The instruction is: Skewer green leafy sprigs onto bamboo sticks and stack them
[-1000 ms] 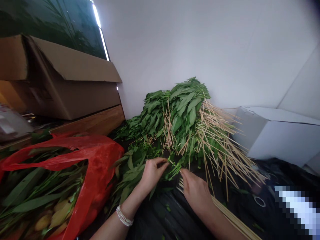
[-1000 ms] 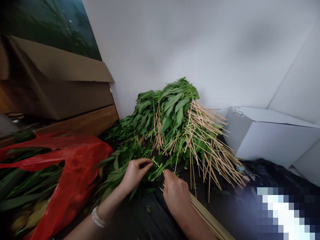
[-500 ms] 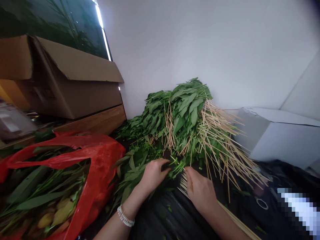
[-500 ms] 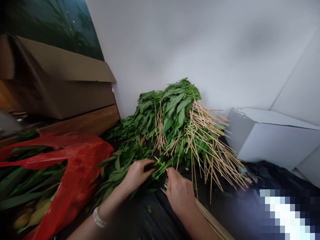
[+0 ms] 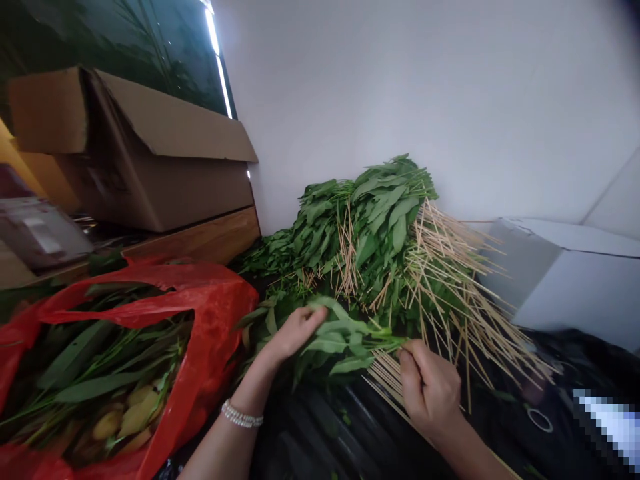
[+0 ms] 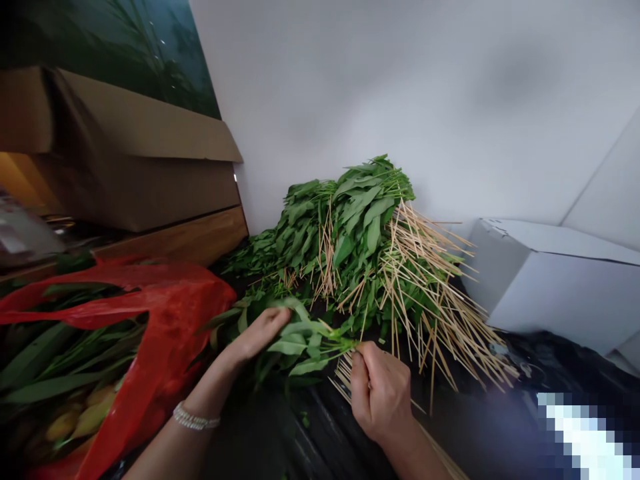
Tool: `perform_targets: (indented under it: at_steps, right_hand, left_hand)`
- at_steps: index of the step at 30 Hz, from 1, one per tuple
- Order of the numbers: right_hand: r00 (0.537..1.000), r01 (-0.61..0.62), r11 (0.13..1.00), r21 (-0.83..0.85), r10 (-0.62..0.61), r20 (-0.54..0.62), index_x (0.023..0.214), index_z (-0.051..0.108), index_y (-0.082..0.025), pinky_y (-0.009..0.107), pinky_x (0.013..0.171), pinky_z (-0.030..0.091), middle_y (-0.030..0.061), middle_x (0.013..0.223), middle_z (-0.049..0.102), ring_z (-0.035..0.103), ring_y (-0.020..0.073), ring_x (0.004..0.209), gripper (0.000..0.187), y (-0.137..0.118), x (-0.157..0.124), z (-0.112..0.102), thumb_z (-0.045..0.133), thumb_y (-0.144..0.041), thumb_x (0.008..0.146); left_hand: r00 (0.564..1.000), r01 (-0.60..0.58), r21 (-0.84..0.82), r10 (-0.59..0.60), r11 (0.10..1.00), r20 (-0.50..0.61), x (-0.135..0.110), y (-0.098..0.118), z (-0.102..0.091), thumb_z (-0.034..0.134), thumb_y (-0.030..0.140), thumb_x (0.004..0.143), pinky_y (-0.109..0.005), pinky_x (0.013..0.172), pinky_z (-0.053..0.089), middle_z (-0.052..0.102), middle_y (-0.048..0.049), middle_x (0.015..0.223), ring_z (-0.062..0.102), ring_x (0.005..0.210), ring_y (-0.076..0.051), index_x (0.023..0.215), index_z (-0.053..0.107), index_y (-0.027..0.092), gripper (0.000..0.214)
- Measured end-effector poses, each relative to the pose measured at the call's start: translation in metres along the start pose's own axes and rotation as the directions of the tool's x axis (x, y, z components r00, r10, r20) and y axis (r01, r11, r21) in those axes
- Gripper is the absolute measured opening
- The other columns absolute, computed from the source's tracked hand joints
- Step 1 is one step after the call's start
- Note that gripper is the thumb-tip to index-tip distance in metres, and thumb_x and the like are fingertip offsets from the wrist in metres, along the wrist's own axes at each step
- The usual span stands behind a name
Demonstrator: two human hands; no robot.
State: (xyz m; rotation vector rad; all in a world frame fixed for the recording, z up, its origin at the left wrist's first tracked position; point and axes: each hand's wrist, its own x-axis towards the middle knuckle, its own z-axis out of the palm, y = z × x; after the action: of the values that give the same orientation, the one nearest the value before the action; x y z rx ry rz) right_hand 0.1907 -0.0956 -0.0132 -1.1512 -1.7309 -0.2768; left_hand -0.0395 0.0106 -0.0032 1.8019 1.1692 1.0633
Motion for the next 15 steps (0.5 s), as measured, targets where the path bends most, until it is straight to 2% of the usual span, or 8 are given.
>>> perform_targets:
  at_steps: [3,5,7,10,12,15]
  right_hand:
    - [0.988,0.138,0.989,0.059,-0.141,0.058,0.073,0.049,-0.019,0.026,0.053,0.03,-0.0025,0.056,0.044,0.044,0.0111,0.05,0.018,-0.006,-0.003,0.001,0.037,-0.014,0.087]
    - [0.97,0.206,0.975,0.087,-0.215,0.115,0.07,0.047,-0.019,0.027,0.054,0.029,-0.0016,0.058,0.044,0.043,0.0117,0.052,0.018,-0.011,-0.005,0.003,0.038,-0.012,0.084]
    - [0.949,0.246,0.963,0.108,-0.262,0.174,0.066,0.043,-0.02,0.028,0.054,0.027,-0.0016,0.058,0.043,0.04,0.0118,0.053,0.019,-0.018,-0.008,0.005,0.039,-0.012,0.083]
    - [0.917,0.308,0.944,0.122,-0.328,0.225,0.066,0.04,-0.021,0.029,0.054,0.025,-0.0014,0.058,0.042,0.037,0.0122,0.054,0.019,-0.025,-0.01,0.009,0.039,-0.011,0.081]
    - [0.904,0.337,0.935,0.112,-0.355,0.24,0.066,0.04,-0.021,0.029,0.054,0.023,-0.0008,0.059,0.043,0.037,0.0128,0.054,0.018,-0.028,-0.011,0.01,0.038,-0.011,0.081]
    - [0.906,0.33,0.94,0.085,-0.341,0.253,0.068,0.041,-0.02,0.03,0.054,0.022,-0.0004,0.06,0.044,0.037,0.0134,0.055,0.018,-0.028,-0.011,0.013,0.038,-0.01,0.082]
  left_hand:
    - [0.991,0.117,-0.138,-0.124,0.983,-0.043,0.002,0.006,0.001,0.019,0.06,0.088,-0.028,0.063,0.048,0.072,-0.008,0.077,0.064,0.071,-0.02,0.086,0.074,0.014,0.071]
    - [0.989,0.111,-0.164,-0.125,0.98,-0.076,0.004,0.007,0.004,0.016,0.059,0.089,-0.028,0.062,0.048,0.073,-0.0087,0.081,0.064,0.071,-0.02,0.088,0.074,0.014,0.073]
    - [0.985,0.076,-0.119,-0.093,0.99,-0.143,0.005,0.005,0.007,0.022,0.056,0.089,-0.028,0.065,0.048,0.073,-0.0085,0.085,0.065,0.075,-0.021,0.092,0.072,0.013,0.066]
    - [0.975,-0.013,0.038,0.021,0.999,-0.222,0.008,-0.003,0.011,0.042,0.047,0.087,-0.029,0.076,0.048,0.072,-0.0072,0.093,0.064,0.087,-0.022,0.097,0.07,0.014,0.044]
    - [0.976,-0.082,0.178,0.115,0.981,-0.186,0.007,-0.007,0.015,0.052,0.035,0.084,-0.029,0.081,0.047,0.072,-0.0053,0.095,0.064,0.09,-0.021,0.095,0.07,0.017,0.028]
    - [0.975,-0.191,0.399,0.22,0.897,-0.028,0.004,-0.009,0.023,0.054,0.021,0.082,-0.029,0.083,0.045,0.071,-0.0032,0.094,0.062,0.089,-0.019,0.093,0.07,0.021,0.019]
